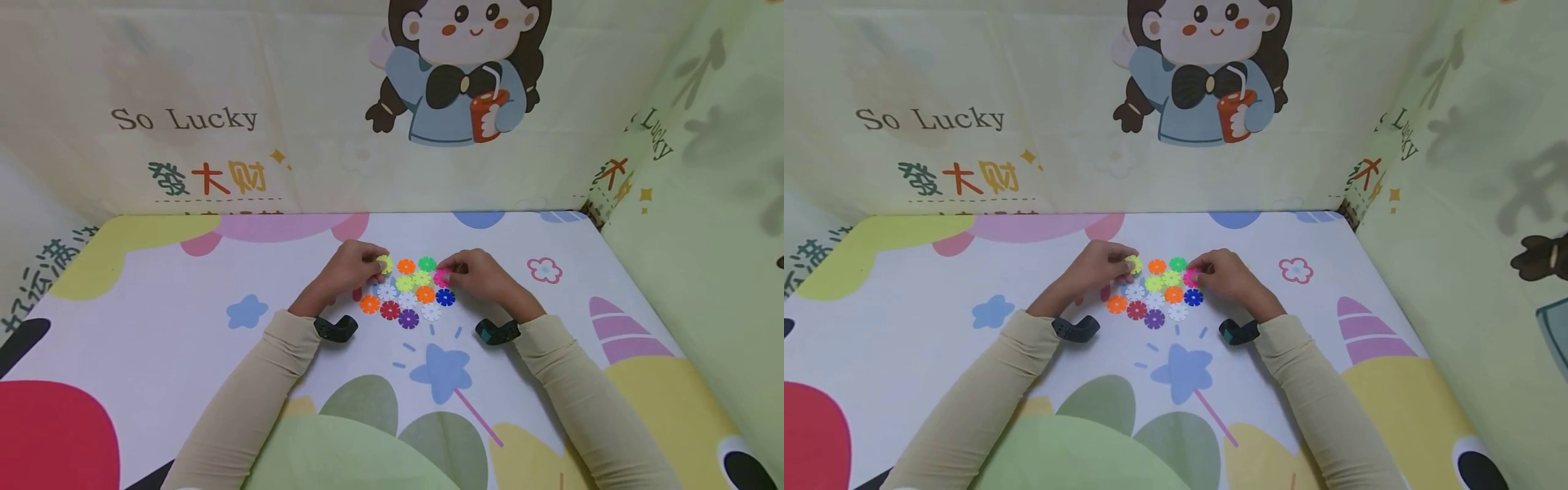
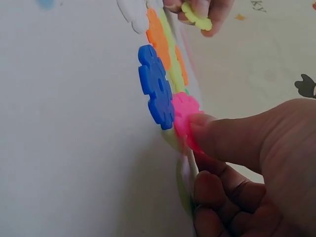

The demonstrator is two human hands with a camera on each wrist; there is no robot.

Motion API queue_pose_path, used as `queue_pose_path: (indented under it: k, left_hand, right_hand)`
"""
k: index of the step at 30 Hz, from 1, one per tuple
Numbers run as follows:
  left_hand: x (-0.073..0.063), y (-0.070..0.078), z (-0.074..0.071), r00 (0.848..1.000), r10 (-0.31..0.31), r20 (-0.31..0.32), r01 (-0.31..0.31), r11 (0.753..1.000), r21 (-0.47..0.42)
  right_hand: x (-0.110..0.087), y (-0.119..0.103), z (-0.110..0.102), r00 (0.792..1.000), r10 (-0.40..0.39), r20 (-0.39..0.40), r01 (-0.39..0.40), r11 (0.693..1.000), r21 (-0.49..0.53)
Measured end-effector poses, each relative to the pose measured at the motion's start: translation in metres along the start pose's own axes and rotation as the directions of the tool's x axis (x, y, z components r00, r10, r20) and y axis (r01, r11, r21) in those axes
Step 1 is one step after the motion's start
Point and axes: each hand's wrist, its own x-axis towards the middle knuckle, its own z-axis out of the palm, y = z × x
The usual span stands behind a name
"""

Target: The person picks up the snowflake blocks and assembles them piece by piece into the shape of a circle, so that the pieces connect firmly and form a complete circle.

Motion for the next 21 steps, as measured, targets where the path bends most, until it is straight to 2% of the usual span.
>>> queue_pose_path:
  k: [6,11,14,21]
  left_hand:
    - [-0.003,0.004,0.001,0.994,-0.104,-0.022,0.102,0.992,-0.070]
    - [-0.004,0.007,0.000,0.983,-0.176,-0.046,0.166,0.973,-0.157]
    - [-0.005,0.009,-0.002,0.980,-0.195,-0.047,0.182,0.963,-0.201]
    - [-0.006,0.016,-0.001,0.975,-0.220,-0.024,0.210,0.953,-0.219]
  right_hand:
    - [-0.002,0.002,-0.005,1.000,0.022,-0.002,-0.022,1.000,0.006]
    - [-0.005,0.006,-0.009,1.000,0.018,-0.026,-0.016,0.999,0.043]
    - [-0.006,0.008,-0.009,0.999,0.008,-0.047,-0.004,0.997,0.080]
    - [-0.007,0.007,-0.005,0.998,-0.013,-0.068,0.023,0.987,0.160]
